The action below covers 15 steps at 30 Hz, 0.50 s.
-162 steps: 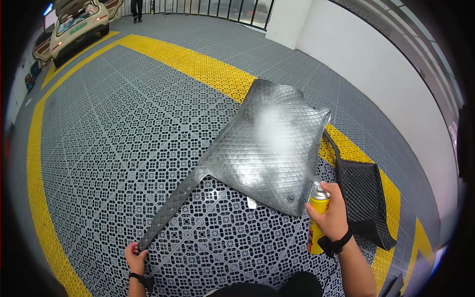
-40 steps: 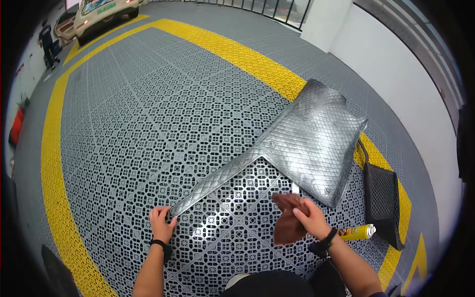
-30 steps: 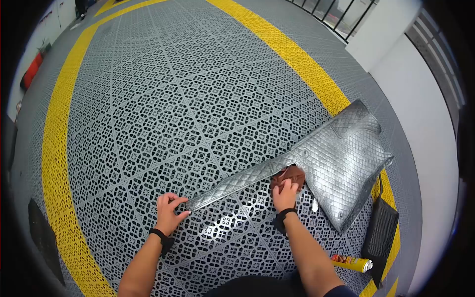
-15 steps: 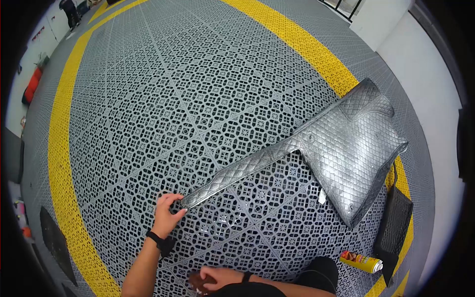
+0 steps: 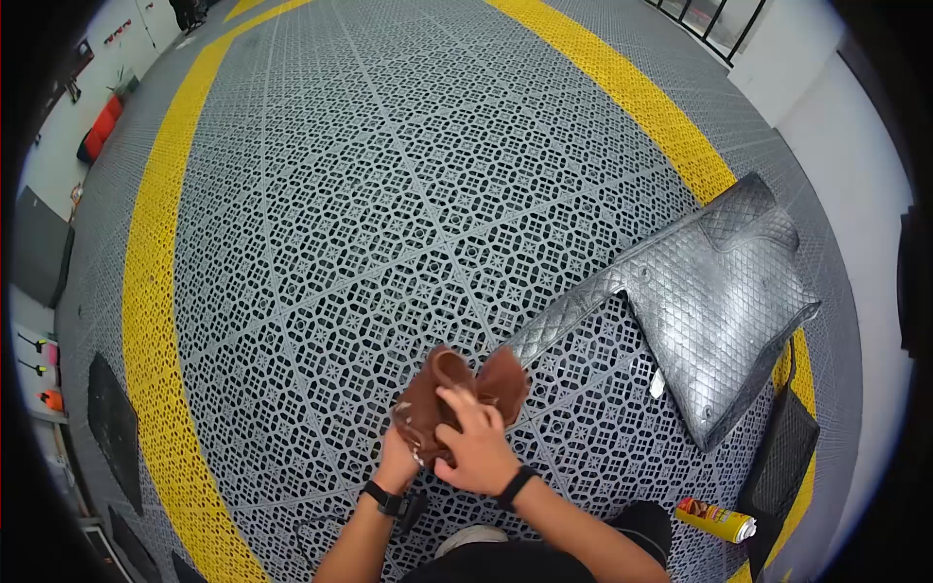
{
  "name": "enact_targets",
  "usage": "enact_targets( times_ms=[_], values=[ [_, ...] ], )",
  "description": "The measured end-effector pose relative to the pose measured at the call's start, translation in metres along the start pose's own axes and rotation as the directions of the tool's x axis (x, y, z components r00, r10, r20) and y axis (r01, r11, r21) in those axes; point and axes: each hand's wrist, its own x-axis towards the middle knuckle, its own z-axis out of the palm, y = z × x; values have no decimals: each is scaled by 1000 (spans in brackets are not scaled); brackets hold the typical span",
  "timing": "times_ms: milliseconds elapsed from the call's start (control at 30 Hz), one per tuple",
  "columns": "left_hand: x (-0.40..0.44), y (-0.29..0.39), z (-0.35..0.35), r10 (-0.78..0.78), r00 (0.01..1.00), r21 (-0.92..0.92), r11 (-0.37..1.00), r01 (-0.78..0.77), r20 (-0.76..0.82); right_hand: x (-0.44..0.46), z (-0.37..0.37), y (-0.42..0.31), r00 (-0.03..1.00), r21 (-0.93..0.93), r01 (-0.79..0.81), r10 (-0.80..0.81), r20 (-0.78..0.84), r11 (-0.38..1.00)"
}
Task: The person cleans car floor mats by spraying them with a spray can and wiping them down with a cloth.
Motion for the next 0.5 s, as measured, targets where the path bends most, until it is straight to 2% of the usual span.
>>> enact_targets(
  times_ms=[33,100,200,233,267,400,467,500],
  values=[
    [-10,2,3,7,999,-83,996,-11,-53,0,32,8,999,-18,-18,18,34,1000],
    [-16,3,-7,-43,991,48,998,49,-129,-4,66,33,996,-83,86,-84,22,993],
    [-26,9,-11,-1,999,54,999,3,-42,1,55,42,990,-183,140,-132,53,973],
    [-24,1,-19,-115,993,51,992,116,-17,4,51,49,984,-179,167,-175,-27,970],
    [-27,2,-17,-149,988,15,989,150,-43,6,43,53,985,-214,166,-172,-11,963],
    [-25,14,-13,-198,979,-44,980,196,-46,15,4,94,989,-312,119,-141,-50,942],
    [-24,13,-16,-194,980,-56,980,192,-37,18,-23,134,994,-417,34,-76,-84,908],
    [-24,10,-18,-195,980,-67,979,193,-31,18,-40,161,988,-515,-43,-41,-150,856]
  ],
)
